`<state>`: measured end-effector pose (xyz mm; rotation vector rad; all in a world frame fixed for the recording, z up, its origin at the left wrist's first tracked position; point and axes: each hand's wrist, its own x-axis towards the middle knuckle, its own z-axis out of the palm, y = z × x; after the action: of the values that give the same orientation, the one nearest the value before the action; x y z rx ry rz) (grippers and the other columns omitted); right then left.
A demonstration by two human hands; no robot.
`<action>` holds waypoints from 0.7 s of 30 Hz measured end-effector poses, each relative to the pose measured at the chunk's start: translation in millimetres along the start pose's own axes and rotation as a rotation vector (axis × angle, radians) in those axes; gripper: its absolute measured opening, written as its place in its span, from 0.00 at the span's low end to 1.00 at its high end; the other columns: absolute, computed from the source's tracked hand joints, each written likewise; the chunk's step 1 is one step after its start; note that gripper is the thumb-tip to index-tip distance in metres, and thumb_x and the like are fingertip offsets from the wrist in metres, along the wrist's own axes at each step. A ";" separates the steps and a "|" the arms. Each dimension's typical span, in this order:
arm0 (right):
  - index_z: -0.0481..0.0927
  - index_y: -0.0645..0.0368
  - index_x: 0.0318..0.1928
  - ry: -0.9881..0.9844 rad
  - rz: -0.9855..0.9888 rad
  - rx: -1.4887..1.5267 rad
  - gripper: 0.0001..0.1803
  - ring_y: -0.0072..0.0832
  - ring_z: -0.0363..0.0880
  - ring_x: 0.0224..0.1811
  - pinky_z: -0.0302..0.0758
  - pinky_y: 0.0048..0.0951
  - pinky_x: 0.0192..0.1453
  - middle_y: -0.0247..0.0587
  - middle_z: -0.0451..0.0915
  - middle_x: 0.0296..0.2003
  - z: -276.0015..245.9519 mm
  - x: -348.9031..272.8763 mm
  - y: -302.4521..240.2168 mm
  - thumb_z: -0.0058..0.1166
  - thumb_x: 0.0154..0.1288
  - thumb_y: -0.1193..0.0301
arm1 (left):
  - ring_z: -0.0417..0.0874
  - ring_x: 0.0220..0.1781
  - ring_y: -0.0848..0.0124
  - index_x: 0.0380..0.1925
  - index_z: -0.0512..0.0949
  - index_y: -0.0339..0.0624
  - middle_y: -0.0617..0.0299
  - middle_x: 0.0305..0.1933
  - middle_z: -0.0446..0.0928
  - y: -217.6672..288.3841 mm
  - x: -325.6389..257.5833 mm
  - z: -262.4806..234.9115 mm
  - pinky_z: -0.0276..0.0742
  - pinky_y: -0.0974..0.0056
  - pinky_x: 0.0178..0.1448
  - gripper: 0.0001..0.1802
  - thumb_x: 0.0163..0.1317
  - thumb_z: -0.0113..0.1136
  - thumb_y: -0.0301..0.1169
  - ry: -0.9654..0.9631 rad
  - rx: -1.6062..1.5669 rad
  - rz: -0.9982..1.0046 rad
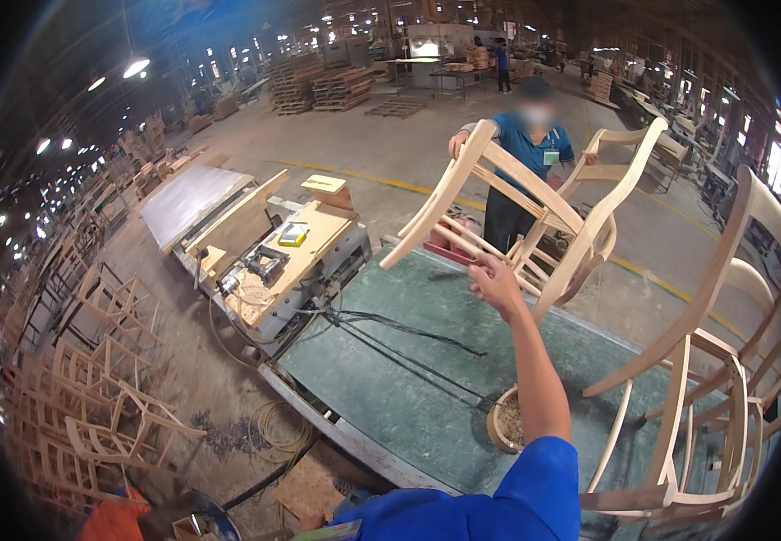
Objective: The person walks through a furniture factory and assembles wooden chair frames on a conveyor belt. They pick up small wooden blocks, align them with the chair frame, and use a pneumatic drill to fasten them in place.
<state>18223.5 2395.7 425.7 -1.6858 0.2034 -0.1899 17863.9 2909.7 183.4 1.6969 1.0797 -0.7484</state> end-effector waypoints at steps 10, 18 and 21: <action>0.74 0.65 0.67 1.005 -0.330 -0.537 0.35 0.49 0.79 0.59 0.75 0.44 0.63 0.61 0.81 0.53 -73.4 21.1 39.3 0.65 0.65 0.58 | 0.79 0.25 0.67 0.31 0.79 0.41 0.59 0.27 0.77 17.2 -7.6 -1.9 0.73 0.62 0.27 0.10 0.64 0.58 0.36 0.020 -0.168 -0.032; 0.68 0.72 0.69 0.938 -0.261 -0.474 0.42 0.59 0.74 0.66 0.70 0.49 0.69 0.69 0.74 0.62 -138.2 21.0 18.9 0.64 0.67 0.53 | 0.79 0.25 0.72 0.32 0.80 0.42 0.65 0.27 0.79 53.6 2.3 6.9 0.73 0.66 0.27 0.11 0.67 0.59 0.37 0.051 -0.228 0.140; 0.61 0.71 0.74 0.509 -0.248 -0.382 0.42 0.49 0.65 0.75 0.63 0.45 0.77 0.66 0.62 0.73 -48.4 -9.8 59.1 0.60 0.72 0.55 | 0.79 0.25 0.73 0.34 0.82 0.43 0.64 0.28 0.80 79.5 4.1 8.7 0.72 0.66 0.26 0.10 0.67 0.60 0.37 0.052 -0.258 0.233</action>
<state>18200.8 2344.3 372.9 -2.0157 0.4296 -0.8112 17937.7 2890.7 208.1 1.5924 0.9486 -0.4007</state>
